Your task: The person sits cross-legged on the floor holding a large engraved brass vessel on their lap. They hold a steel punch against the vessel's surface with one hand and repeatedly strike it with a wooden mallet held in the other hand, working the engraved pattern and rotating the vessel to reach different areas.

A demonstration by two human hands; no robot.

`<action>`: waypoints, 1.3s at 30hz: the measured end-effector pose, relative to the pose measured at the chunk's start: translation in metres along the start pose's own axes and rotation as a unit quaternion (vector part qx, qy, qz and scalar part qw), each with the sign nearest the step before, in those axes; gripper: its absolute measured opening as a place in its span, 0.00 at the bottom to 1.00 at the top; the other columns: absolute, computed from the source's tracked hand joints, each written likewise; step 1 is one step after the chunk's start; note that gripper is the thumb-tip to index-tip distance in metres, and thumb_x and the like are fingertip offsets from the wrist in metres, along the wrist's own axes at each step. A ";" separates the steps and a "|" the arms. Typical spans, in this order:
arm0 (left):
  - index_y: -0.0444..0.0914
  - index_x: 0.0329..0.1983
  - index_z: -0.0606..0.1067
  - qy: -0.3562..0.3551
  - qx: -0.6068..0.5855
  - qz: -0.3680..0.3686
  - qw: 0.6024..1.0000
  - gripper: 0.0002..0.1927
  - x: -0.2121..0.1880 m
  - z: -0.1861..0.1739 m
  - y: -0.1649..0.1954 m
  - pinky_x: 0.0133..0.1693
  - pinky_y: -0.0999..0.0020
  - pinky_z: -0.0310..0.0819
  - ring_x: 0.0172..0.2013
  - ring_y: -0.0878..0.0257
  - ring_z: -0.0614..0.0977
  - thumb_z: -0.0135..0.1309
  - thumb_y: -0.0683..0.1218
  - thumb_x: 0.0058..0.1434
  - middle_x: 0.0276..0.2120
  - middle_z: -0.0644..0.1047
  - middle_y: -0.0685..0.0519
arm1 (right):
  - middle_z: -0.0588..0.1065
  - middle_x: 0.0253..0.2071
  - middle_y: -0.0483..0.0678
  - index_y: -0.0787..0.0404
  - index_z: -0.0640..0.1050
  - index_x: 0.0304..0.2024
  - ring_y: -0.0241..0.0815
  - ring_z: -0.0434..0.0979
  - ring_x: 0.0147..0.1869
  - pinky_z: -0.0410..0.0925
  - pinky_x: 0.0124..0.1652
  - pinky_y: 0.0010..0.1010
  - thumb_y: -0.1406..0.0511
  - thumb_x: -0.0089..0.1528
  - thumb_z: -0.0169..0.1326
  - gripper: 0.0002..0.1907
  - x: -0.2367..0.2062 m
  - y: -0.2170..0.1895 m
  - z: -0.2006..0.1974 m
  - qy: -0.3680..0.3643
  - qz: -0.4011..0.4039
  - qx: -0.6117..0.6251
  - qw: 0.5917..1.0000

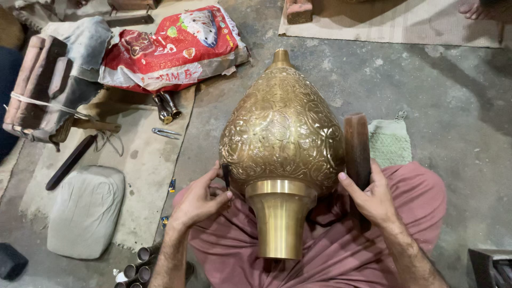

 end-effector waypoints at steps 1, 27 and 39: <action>0.40 0.65 0.65 -0.001 -0.003 -0.004 1.000 0.34 -0.001 -0.003 -0.002 0.43 0.67 0.86 0.44 0.62 0.88 0.64 0.45 0.56 0.70 0.64 0.47 | 0.74 0.46 0.43 0.66 0.69 0.63 0.31 0.73 0.48 0.71 0.47 0.23 0.67 0.64 0.60 0.26 0.000 0.001 0.002 -0.007 0.013 0.002 1.000; 0.31 0.55 0.76 0.062 -0.453 -0.145 0.877 0.21 0.168 -0.013 -0.017 0.52 0.43 0.74 0.46 0.48 0.82 0.39 0.51 0.75 0.47 0.81 0.39 | 0.78 0.49 0.51 0.65 0.72 0.58 0.42 0.81 0.49 0.78 0.48 0.34 0.58 0.66 0.60 0.24 0.062 0.034 0.067 0.030 0.323 0.457 0.828; 0.41 0.75 0.60 -0.042 -0.432 -0.096 0.896 0.33 0.172 0.012 0.024 0.61 0.43 0.66 0.64 0.48 0.71 0.28 0.62 0.75 0.69 0.65 0.39 | 0.72 0.61 0.51 0.62 0.59 0.73 0.41 0.73 0.59 0.70 0.55 0.39 0.54 0.67 0.58 0.38 0.089 0.025 0.010 0.057 0.343 0.073 0.935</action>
Point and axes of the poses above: each hand's wrist, its own x-axis towards the middle knuckle, its own z-axis out of the palm, y = z × x, the point moved 7 cm from there along x, towards the middle knuckle
